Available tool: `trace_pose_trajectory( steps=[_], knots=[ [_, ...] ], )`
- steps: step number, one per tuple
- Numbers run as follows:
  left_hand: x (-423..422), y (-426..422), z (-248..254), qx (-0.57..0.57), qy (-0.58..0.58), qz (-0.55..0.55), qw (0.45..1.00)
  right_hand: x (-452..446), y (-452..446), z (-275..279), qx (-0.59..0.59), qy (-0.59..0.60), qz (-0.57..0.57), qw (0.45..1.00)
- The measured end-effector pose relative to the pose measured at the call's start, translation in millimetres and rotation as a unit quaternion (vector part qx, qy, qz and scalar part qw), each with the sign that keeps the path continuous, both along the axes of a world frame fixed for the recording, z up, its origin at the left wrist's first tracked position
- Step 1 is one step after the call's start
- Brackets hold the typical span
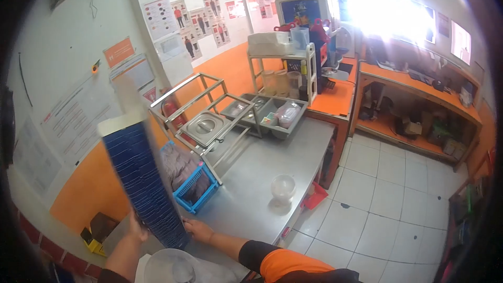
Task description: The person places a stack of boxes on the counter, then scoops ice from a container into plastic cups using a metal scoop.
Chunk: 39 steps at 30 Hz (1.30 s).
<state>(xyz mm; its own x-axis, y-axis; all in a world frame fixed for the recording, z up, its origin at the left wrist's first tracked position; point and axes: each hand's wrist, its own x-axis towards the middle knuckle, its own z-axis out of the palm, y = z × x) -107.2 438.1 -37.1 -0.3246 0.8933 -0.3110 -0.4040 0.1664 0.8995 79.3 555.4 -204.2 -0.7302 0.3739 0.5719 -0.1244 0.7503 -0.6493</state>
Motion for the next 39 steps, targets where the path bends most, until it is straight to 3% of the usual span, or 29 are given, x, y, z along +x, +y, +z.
trace_pose_trajectory(
  steps=[2, 3, 6, 8, 11, 18, 20, 22, 24, 26, 28, 31, 33, 35, 37, 39],
  knots=[
    [14.9, -15.5, 3.0, 0.04, 0.004, 0.064, 0.997, -3.6, 13.6, -4.0, 0.046, 0.053, 0.005, 0.998],
    [8.1, -17.6, -7.9, 0.092, -0.053, 0.037, 0.994, -0.4, 17.6, 3.8, 0.026, 0.029, 0.014, 0.999],
    [12.0, -7.9, -13.5, 0.113, -0.032, 0.014, 0.993, 13.9, 34.6, 32.2, 0.013, -0.033, 0.023, 0.999],
    [0.3, -3.8, -17.0, 0.085, -0.029, -0.001, 0.996, 13.3, 41.9, 35.1, 0.068, -0.056, 0.007, 0.996],
    [-10.3, 2.7, -16.9, 0.062, -0.031, -0.018, 0.997, 2.5, 45.5, 10.0, 0.064, -0.03, -0.005, 0.997],
    [-7.3, -3.3, -20.7, 0.059, -0.053, 0.015, 0.997, 20.9, 28.5, 41.4, 0.007, -0.076, -0.076, 0.994],
    [-5.8, -5.3, -13.5, 0.057, 0.019, 0.003, 0.998, 45.1, 40.2, 53.9, 0.035, -0.069, -0.13, 0.988],
    [-5.7, -9.1, -3.6, 0.038, 0.057, 0.039, 0.997, 95.9, 66.0, 110.7, 0.032, -0.127, -0.191, 0.973],
    [-8.2, -15.4, 5.5, -0.002, 0.057, 0.121, 0.991, 152.4, 91.6, 143.3, 0.061, -0.223, -0.355, 0.906],
    [-13.1, -25.2, 14.8, -0.007, 0.072, 0.175, 0.982, 209.3, 121.2, 157.4, 0.012, -0.336, -0.404, 0.851],
    [4.6, -36.7, 37.6, -0.002, 0.123, 0.213, 0.969, 246.9, 140.3, 146.2, -0.016, -0.47, -0.393, 0.79],
    [51.5, -60.1, 96.2, 0.057, 0.281, 0.183, 0.94, 277.5, 161.5, 112.9, -0.057, -0.452, -0.259, 0.852],
    [106.9, -80.1, 140.2, 0.068, 0.545, 0.164, 0.82, 289.5, 145.0, 115.8, -0.018, -0.395, -0.268, 0.879],
    [174.2, -100.0, 175.2, 0.062, 0.763, 0.125, 0.631, 300.1, 125.3, 125.5, 0.009, -0.325, -0.254, 0.911],
    [237.4, -122.5, 183.1, 0.139, 0.844, 0.135, 0.501, 309.1, 106.5, 136.6, 0.021, -0.241, -0.219, 0.945],
    [280.9, -132.0, 151.6, 0.257, 0.807, -0.006, 0.532, 320.3, 93.4, 139.7, -0.064, -0.16, -0.138, 0.975]
  ],
)
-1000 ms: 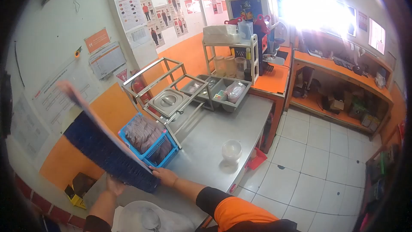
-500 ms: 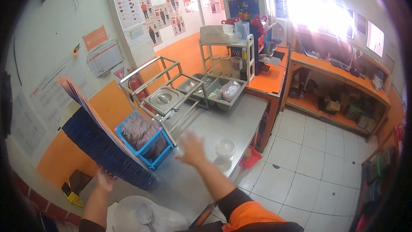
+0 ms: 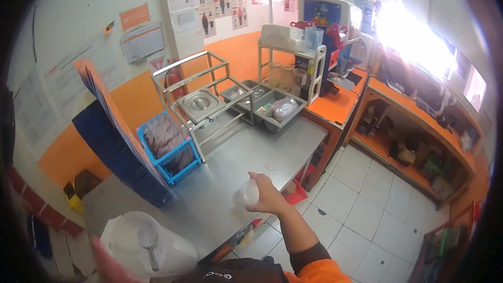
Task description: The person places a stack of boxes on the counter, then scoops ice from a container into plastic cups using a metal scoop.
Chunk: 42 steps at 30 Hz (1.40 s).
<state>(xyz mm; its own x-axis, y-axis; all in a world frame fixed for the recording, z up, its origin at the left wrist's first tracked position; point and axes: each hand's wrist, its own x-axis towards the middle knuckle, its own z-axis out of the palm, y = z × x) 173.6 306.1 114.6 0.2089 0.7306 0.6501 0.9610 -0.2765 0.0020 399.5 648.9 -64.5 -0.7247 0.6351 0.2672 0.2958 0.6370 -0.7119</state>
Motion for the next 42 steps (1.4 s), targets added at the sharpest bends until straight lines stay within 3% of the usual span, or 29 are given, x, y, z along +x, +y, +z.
trace_pose_trajectory(
  steps=[2, 5, 7, 9, 10, 14, 24, 27, 30, 31, 34, 37, 39, 41, 42],
  knots=[
    [38.9, 1.3, -34.0, -0.055, -0.011, -0.182, 0.982, 11.7, -16.7, 12.2, -0.113, 0.067, 0.064, 0.989],
    [85.1, 63.6, -89.3, -0.178, -0.234, -0.081, 0.952, 23.0, -25.4, -9.7, -0.347, 0.12, 0.15, 0.918],
    [96.9, 97.8, -107.0, -0.161, -0.283, -0.023, 0.945, 27.6, -32.1, -12.9, -0.39, 0.14, 0.191, 0.89],
    [112.4, 125.4, -108.7, -0.186, -0.13, 0.083, 0.97, 27.6, -41.4, -5.2, -0.441, 0.183, 0.224, 0.85],
    [116.0, 134.2, -114.0, -0.199, -0.051, 0.136, 0.969, 28.2, -40.5, -9.5, -0.44, 0.174, 0.22, 0.853],
    [115.8, 151.1, -173.4, -0.253, -0.167, 0.127, 0.945, 34.3, -32.4, -29.8, -0.462, 0.111, 0.214, 0.853],
    [113.5, 152.8, -202.5, -0.255, -0.236, 0.174, 0.921, 17.2, -2.2, -31.8, -0.48, -0.035, 0.217, 0.849],
    [98.1, 145.6, -232.5, -0.199, -0.302, 0.241, 0.901, -5.8, 23.4, -12.9, -0.374, -0.039, 0.136, 0.916],
    [89.4, 121.5, -275.7, -0.157, -0.394, 0.275, 0.863, -51.1, 51.4, 11.6, -0.026, 0.01, 0.073, 0.997],
    [86.5, 114.1, -280.7, -0.146, -0.423, 0.281, 0.849, -69.3, 54.8, 15.7, 0.012, -0.029, 0.086, 0.996],
    [89.4, 105.0, -286.6, -0.176, -0.665, 0.169, 0.706, -138.7, 46.9, 3.7, 0.112, -0.149, 0.146, 0.971],
    [83.8, 98.9, -292.3, -0.204, -0.735, 0.062, 0.644, -178.8, 42.9, -31.1, 0.113, -0.275, 0.194, 0.935],
    [74.5, 90.1, -263.4, -0.197, -0.745, 0.059, 0.635, -183.4, 50.5, -40.7, 0.142, -0.26, 0.209, 0.932],
    [82.4, 72.4, -256.0, -0.205, -0.746, 0.08, 0.628, -183.6, 41.3, -21.5, 0.253, -0.279, 0.201, 0.904],
    [81.3, 62.8, -259.4, -0.216, -0.735, 0.104, 0.634, -183.9, 32.0, -1.0, 0.303, -0.127, 0.207, 0.922]
  ],
)
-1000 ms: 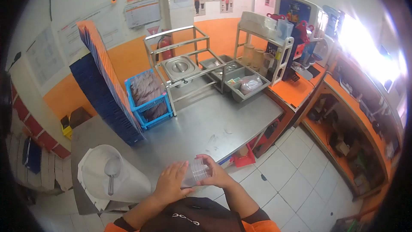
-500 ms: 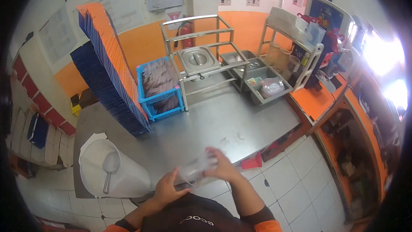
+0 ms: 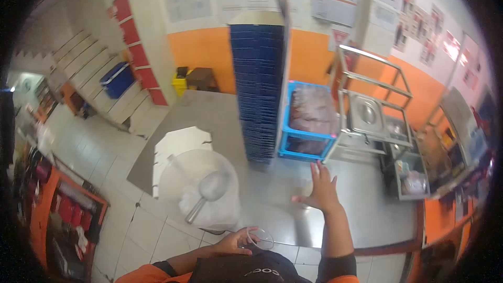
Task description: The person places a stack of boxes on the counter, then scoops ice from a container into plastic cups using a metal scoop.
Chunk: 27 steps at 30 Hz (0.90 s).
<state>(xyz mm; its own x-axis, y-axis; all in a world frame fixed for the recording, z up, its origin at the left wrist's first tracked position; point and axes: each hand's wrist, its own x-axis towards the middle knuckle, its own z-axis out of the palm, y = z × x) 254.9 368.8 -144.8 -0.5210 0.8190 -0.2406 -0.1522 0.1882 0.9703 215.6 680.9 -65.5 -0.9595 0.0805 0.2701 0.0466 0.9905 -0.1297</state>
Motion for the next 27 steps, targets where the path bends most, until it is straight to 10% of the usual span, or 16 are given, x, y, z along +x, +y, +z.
trace_pose_trajectory(
  steps=[3, 11, 17, 27],
  knots=[
    [14.8, -22.9, -3.2, 0.021, 0.036, 0.057, 0.998, -18.3, -63.7, 82.4, -0.361, -0.044, 0.018, 0.931],
    [77.7, -104.5, 27.3, 0.012, 0.268, 0.287, 0.92, -30.0, -236.4, 102.5, -0.089, -0.237, 0.281, 0.926],
    [80.8, -168.3, 13.3, 0.235, 0.132, 0.564, 0.781, -42.6, -198.1, 155.4, -0.001, -0.33, 0.272, 0.904],
    [-90.6, -175.0, 126.1, 0.416, 0.25, 0.386, 0.784, -48.9, -229.4, 214.0, 0.256, -0.425, 0.219, 0.84]
  ],
)
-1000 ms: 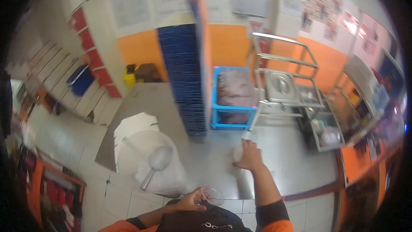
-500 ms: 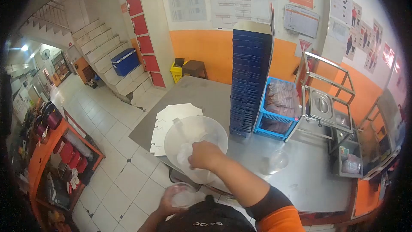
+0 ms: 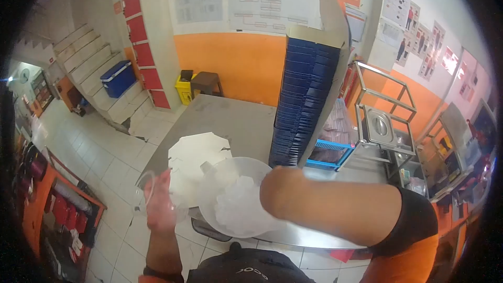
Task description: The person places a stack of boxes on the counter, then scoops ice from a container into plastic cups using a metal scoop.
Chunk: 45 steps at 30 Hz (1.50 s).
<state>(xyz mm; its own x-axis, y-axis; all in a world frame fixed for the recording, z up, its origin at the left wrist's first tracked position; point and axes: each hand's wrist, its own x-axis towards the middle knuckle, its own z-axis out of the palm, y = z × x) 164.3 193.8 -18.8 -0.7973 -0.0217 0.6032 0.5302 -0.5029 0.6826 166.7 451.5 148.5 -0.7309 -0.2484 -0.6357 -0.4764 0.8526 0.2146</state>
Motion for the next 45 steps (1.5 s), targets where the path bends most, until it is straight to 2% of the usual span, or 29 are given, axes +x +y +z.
trace_pose_trajectory(
  steps=[3, 6, 7, 11, 14, 17, 20, 23, 26, 29, 32, 35, 38, 41, 45],
  knots=[
    [-71.2, 13.9, 2.4, -0.08, 0.019, -0.023, 0.996, 0.6, 3.4, -54.2, -0.045, 0.021, -0.037, 0.998],
    [-98.1, 40.1, -23.6, 0.092, -0.11, -0.221, 0.965, -4.0, 5.5, -79.4, -0.137, 0.058, -0.12, 0.982],
    [-101.3, 47.1, -29.1, 0.096, -0.099, -0.19, 0.972, -5.3, 6.3, -84.3, -0.17, 0.073, -0.154, 0.971],
    [-95.9, 51.0, -35.8, 0.211, -0.116, -0.206, 0.948, -1.5, 13.7, -93.0, -0.206, 0.12, -0.164, 0.957],
    [-83.9, 61.4, -18.1, 0.134, -0.111, -0.191, 0.966, -13.5, 3.3, -106.1, -0.17, 0.104, -0.18, 0.963],
    [-85.2, 62.6, -15.0, 0.121, -0.142, -0.192, 0.964, -21.1, -0.6, -129.0, -0.195, 0.096, -0.139, 0.966],
    [-84.0, 62.7, -15.1, 0.112, -0.135, -0.179, 0.968, -19.5, 11.1, -123.7, -0.214, 0.092, -0.069, 0.97],
    [-77.7, 61.9, -8.5, 0.11, -0.167, -0.152, 0.968, -16.6, 12.7, -111.7, -0.228, 0.096, -0.045, 0.968],
    [-84.5, 64.6, -14.8, 0.032, -0.097, -0.115, 0.988, -23.6, 10.7, -131.4, -0.264, 0.107, -0.057, 0.957],
    [-86.7, 63.2, -15.7, 0.012, -0.108, -0.116, 0.987, -36.2, 11.6, -143.8, -0.277, 0.136, -0.033, 0.951],
    [-82.6, 64.6, -5.2, 0.039, -0.131, -0.133, 0.982, -33.4, -9.9, -130.7, -0.048, 0.124, 0.03, 0.991],
    [-79.7, 64.0, -9.3, 0.03, -0.125, -0.098, 0.987, -33.4, -9.6, -141.4, -0.038, 0.15, 0.077, 0.985],
    [-80.1, 63.3, -17.4, 0.047, -0.122, -0.089, 0.987, -33.0, 7.6, -146.3, -0.21, 0.106, -0.019, 0.972],
    [-77.4, 61.6, -10.7, 0.026, -0.117, -0.079, 0.99, -19.6, 9.0, -117.7, -0.168, 0.134, 0.042, 0.976],
    [-77.9, 61.8, -2.8, -0.049, -0.117, -0.084, 0.988, -25.9, 16.2, -126.6, -0.203, 0.211, 0.117, 0.949]
  ],
)
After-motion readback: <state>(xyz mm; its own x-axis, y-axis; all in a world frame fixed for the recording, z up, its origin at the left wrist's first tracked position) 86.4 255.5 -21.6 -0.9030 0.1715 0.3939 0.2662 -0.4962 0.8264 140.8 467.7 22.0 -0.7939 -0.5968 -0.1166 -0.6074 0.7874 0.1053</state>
